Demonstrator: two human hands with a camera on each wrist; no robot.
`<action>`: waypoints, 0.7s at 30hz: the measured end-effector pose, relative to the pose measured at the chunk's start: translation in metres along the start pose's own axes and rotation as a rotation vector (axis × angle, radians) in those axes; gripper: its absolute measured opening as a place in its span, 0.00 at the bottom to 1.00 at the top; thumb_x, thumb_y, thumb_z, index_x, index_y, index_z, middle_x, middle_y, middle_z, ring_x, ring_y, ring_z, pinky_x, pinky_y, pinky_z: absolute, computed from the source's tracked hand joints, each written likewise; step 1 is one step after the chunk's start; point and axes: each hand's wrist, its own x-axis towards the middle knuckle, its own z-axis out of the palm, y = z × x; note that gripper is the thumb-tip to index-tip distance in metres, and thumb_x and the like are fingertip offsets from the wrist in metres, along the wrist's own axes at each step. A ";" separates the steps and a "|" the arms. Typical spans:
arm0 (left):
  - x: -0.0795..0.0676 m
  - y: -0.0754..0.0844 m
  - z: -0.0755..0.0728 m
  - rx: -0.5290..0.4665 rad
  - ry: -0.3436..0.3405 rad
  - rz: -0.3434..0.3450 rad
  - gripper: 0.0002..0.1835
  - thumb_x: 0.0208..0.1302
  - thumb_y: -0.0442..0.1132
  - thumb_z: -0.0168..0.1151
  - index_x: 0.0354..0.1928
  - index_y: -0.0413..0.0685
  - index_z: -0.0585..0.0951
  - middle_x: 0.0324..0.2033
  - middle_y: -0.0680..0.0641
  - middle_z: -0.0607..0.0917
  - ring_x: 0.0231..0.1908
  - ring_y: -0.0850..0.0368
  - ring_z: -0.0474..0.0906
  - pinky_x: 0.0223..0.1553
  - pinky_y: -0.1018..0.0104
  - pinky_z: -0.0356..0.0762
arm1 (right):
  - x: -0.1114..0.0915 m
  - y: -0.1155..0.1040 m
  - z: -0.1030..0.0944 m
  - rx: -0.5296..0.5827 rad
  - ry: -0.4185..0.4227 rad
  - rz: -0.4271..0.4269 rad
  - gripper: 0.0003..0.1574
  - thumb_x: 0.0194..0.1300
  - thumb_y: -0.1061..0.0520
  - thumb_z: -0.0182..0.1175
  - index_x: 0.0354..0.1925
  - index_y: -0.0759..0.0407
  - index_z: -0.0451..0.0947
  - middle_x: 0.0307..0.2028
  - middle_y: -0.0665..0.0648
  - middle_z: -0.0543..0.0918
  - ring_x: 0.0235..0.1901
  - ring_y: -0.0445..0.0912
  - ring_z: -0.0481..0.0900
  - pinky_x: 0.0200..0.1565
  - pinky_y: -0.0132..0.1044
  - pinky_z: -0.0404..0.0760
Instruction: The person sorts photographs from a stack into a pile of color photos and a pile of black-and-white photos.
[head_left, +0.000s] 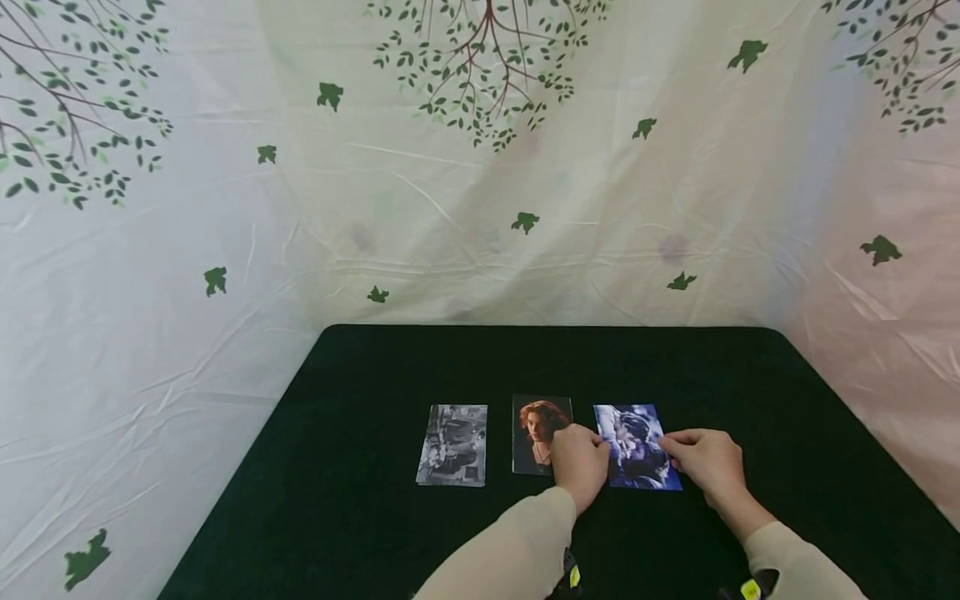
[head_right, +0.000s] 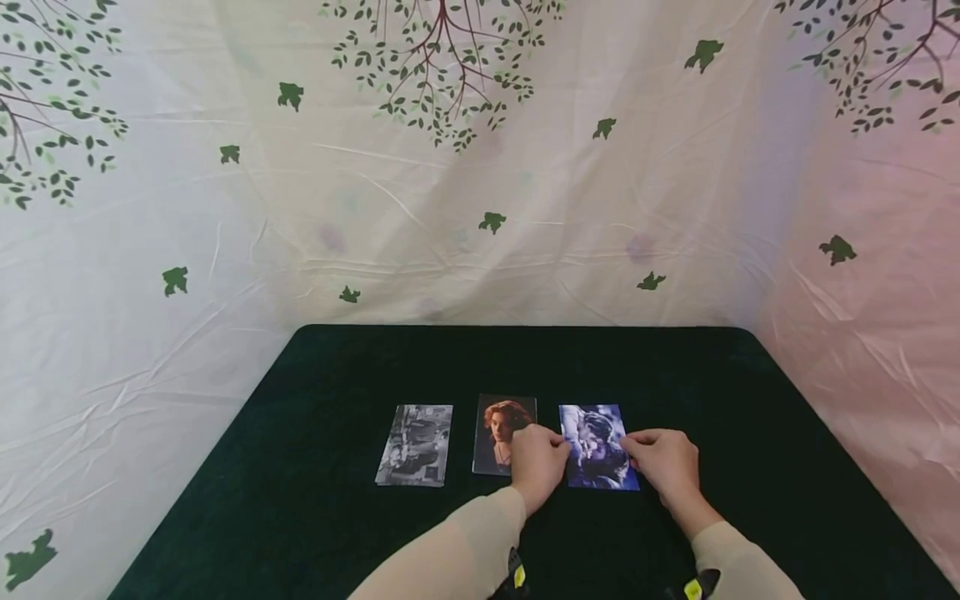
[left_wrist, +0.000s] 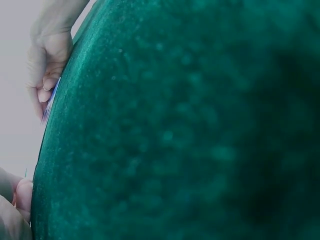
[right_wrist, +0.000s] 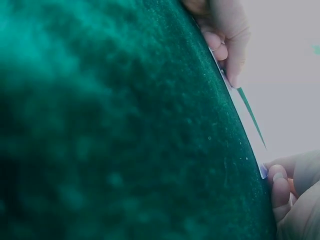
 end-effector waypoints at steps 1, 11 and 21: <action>0.000 0.000 0.000 -0.002 0.001 0.002 0.05 0.57 0.39 0.69 0.26 0.48 0.90 0.22 0.56 0.85 0.26 0.68 0.75 0.31 0.69 0.73 | 0.000 0.000 0.000 -0.002 0.001 -0.001 0.28 0.64 0.42 0.62 0.49 0.64 0.81 0.42 0.61 0.81 0.32 0.47 0.78 0.29 0.37 0.77; 0.000 -0.001 0.002 -0.020 0.029 0.014 0.04 0.57 0.38 0.69 0.28 0.48 0.90 0.25 0.56 0.86 0.28 0.67 0.78 0.33 0.67 0.77 | 0.001 -0.001 0.002 -0.011 0.018 -0.009 0.24 0.64 0.45 0.62 0.48 0.62 0.82 0.43 0.62 0.82 0.31 0.46 0.79 0.28 0.36 0.77; 0.002 0.001 -0.008 -0.085 -0.087 -0.037 0.04 0.57 0.36 0.68 0.30 0.45 0.89 0.24 0.55 0.85 0.24 0.67 0.75 0.27 0.69 0.75 | 0.000 -0.002 0.003 -0.012 0.015 -0.050 0.22 0.65 0.47 0.61 0.49 0.63 0.82 0.41 0.60 0.82 0.30 0.46 0.79 0.28 0.36 0.77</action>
